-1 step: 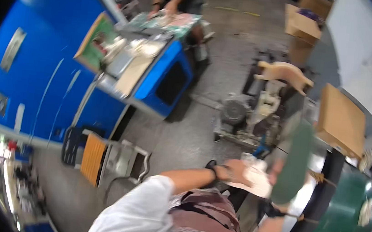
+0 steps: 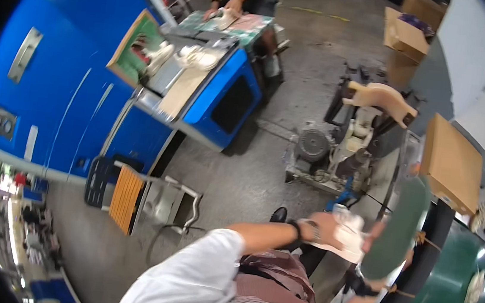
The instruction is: Inserting shoe lasts into shoes and using a lasting machine on a production line.
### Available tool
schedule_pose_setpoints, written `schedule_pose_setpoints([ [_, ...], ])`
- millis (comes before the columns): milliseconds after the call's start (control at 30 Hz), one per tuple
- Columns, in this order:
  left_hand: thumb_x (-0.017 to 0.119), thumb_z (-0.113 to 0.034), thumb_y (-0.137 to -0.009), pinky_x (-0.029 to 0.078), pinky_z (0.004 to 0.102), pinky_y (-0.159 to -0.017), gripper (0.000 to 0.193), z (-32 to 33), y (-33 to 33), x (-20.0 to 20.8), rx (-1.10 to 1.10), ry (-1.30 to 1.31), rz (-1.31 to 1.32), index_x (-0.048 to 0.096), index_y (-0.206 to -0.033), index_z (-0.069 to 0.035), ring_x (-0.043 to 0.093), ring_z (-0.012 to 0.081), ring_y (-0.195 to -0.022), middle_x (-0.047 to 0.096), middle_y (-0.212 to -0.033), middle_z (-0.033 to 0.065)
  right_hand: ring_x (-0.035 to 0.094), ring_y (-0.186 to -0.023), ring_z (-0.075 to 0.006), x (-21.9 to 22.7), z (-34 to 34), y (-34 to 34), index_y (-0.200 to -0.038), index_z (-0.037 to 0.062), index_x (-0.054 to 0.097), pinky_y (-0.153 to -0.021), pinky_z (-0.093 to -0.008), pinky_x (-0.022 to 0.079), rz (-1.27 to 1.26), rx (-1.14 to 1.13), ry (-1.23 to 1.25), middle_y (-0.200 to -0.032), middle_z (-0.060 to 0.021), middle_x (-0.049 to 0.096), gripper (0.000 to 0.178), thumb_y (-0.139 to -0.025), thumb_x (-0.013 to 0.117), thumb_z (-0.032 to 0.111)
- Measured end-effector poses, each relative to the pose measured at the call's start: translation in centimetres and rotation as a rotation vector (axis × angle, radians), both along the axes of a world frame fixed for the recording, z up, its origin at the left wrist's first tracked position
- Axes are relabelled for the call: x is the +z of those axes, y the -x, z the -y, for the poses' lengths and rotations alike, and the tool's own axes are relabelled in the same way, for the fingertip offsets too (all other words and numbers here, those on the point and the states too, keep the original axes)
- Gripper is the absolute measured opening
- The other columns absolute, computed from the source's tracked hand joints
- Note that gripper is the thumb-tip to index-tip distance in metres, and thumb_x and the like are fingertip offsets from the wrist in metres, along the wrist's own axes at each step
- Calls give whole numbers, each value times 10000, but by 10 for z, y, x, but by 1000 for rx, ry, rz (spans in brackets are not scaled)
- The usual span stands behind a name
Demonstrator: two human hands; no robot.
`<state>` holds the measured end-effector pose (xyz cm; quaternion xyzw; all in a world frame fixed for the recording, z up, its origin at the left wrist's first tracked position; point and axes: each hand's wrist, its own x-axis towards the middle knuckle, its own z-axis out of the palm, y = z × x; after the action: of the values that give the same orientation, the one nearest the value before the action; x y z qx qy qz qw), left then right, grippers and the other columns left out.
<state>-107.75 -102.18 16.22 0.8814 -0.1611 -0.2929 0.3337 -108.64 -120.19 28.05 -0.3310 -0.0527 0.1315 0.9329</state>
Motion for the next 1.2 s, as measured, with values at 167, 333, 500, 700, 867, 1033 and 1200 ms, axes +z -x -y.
schedule_pose_setpoints([
  [167,771,-335,-638,434,436,-933,611,165,26,-27,177,262,322,605,-1113,11,557,351,-1072,600,-1084,218,586,-885,-255,-6,127,104,-1172,-30,513,-735,-371,510,-393,-532,321,-1072,-126,562,590,-949,430,509],
  [333,621,-235,-788,416,418,-974,472,263,65,-82,12,159,356,569,-1182,20,532,332,-1127,573,-1165,208,594,-951,-218,-115,233,217,-1263,-27,532,-819,-363,498,-708,-907,1130,-1165,-150,605,556,-935,648,407],
  [500,594,-120,-793,389,423,-1066,517,240,80,-70,-87,223,352,524,-1278,46,499,372,-1223,534,-1257,247,609,-1052,-421,-218,253,319,-1195,-73,572,-884,-426,478,-859,-549,2113,-1182,-286,620,657,-857,716,473],
  [700,680,-120,-699,467,465,-952,530,45,65,-45,240,261,265,557,-1196,19,560,385,-1105,579,-1167,232,649,-822,-377,-167,244,312,-1133,-39,630,-720,-467,535,-645,-389,2212,-950,-253,670,595,-824,737,458],
  [867,669,-340,-849,442,480,-1012,533,-214,156,-91,955,-200,82,578,-1268,-24,557,406,-1174,592,-1268,238,640,-838,-360,-126,171,263,-1105,-35,648,-754,-434,517,-315,-379,2169,-942,-247,667,472,-854,723,358],
  [1033,706,-448,-810,438,430,-1026,633,-438,380,-152,1849,-336,-166,598,-1245,0,567,384,-1185,595,-1277,233,519,-778,-131,-158,-55,163,-999,3,591,-735,-286,458,143,139,1618,-851,-60,558,143,-879,616,76],
  [1200,723,-484,-792,431,488,-1009,721,-621,586,-195,2262,-446,69,578,-1221,77,503,441,-1245,521,-1334,315,608,-856,-123,-234,-367,118,-1209,31,595,-784,-277,515,328,652,1495,-915,-24,641,333,-899,690,108],
])
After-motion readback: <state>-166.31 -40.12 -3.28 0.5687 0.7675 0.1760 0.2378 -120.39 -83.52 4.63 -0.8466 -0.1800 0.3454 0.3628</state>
